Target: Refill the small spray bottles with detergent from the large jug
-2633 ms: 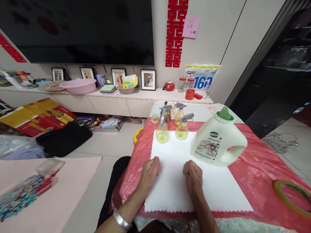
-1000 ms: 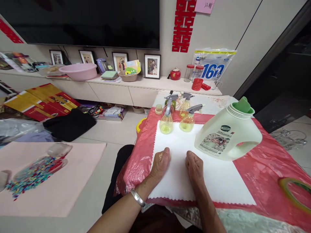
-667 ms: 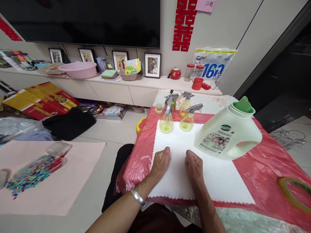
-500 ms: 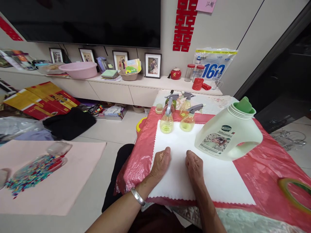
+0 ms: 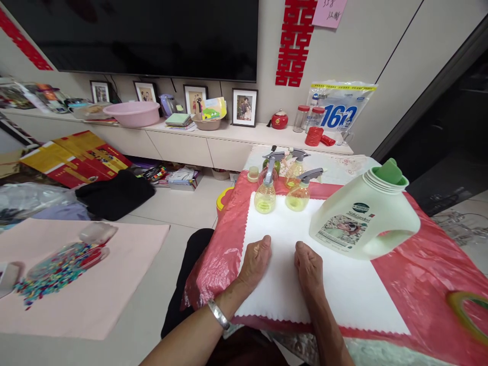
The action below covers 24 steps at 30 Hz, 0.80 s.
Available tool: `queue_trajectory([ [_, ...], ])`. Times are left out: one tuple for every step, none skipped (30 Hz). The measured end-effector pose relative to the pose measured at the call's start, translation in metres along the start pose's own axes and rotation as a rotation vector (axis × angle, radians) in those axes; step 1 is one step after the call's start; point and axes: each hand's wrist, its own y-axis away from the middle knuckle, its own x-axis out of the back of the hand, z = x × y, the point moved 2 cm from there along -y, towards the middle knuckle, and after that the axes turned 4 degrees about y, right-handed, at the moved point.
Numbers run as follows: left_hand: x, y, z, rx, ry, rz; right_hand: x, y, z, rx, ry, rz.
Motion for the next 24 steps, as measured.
queue_trajectory([
  [0.0, 0.0, 0.0, -0.001, 0.002, 0.001, 0.0, 0.0, 0.0, -0.001, 0.0, -0.001],
  [0.0, 0.0, 0.001, -0.002, 0.003, 0.001, 0.0, 0.0, 0.0, -0.001, 0.0, -0.003],
  [0.0, 0.0, 0.001, -0.003, 0.003, 0.001, 0.0, 0.0, -0.001, -0.002, 0.001, -0.004],
  [0.0, 0.0, 0.001, -0.005, 0.002, 0.002, 0.0, 0.0, -0.001, -0.002, 0.001, -0.005],
  [0.0, 0.0, 0.001, -0.007, 0.001, 0.003, 0.0, 0.0, -0.002, -0.003, 0.001, -0.005],
  [0.001, 0.0, 0.0, -0.009, -0.001, 0.002, 0.0, 0.001, -0.002, -0.004, 0.001, -0.002],
  [0.001, -0.001, -0.001, -0.011, -0.003, -0.001, 0.0, 0.001, -0.003, -0.005, 0.001, 0.0],
  [0.001, -0.001, -0.002, -0.012, -0.001, -0.004, 0.0, 0.002, -0.004, -0.006, 0.001, 0.004],
  [0.001, -0.001, -0.003, -0.012, 0.003, -0.008, 0.0, 0.002, -0.005, -0.005, 0.0, 0.008],
  [0.001, -0.001, -0.004, -0.012, 0.006, -0.011, 0.0, 0.003, -0.005, -0.002, -0.002, 0.012],
  [0.001, -0.001, -0.004, -0.009, 0.011, -0.015, 0.0, 0.003, -0.006, 0.002, -0.006, 0.016],
  [0.001, -0.002, -0.004, -0.002, 0.022, -0.015, -0.001, 0.003, -0.006, 0.006, -0.011, 0.019],
  [0.001, -0.003, -0.003, 0.007, 0.043, -0.012, -0.001, 0.003, -0.006, 0.01, -0.02, 0.021],
  [0.001, -0.005, -0.001, 0.017, 0.073, -0.003, -0.001, 0.003, -0.005, 0.016, -0.032, 0.023],
  [0.001, -0.007, 0.002, 0.023, 0.112, 0.011, -0.001, 0.003, -0.004, 0.026, -0.049, 0.025],
  [0.002, -0.01, 0.005, 0.023, 0.156, 0.033, -0.001, 0.003, -0.002, 0.041, -0.07, 0.027],
  [0.004, -0.014, 0.01, 0.019, 0.195, 0.065, 0.0, 0.003, -0.001, 0.06, -0.093, 0.03],
  [0.006, -0.019, 0.015, 0.013, 0.216, 0.106, 0.0, 0.003, 0.001, 0.082, -0.116, 0.032],
  [0.009, -0.026, 0.019, 0.008, 0.213, 0.154, 0.001, 0.003, 0.003, 0.105, -0.135, 0.035],
  [0.012, -0.033, 0.024, -0.001, 0.191, 0.211, 0.002, 0.004, 0.004, 0.126, -0.149, 0.039],
  [0.015, -0.042, 0.028, -0.019, 0.152, 0.267, 0.002, 0.004, 0.005, 0.144, -0.156, 0.042],
  [0.018, -0.051, 0.032, -0.05, 0.103, 0.317, 0.003, 0.005, 0.005, 0.16, -0.157, 0.048],
  [0.021, -0.061, 0.036, -0.097, 0.05, 0.353, 0.003, 0.005, 0.004, 0.173, -0.153, 0.052],
  [0.022, -0.071, 0.039, -0.149, -0.002, 0.372, 0.004, 0.006, 0.004, 0.183, -0.147, 0.057],
])
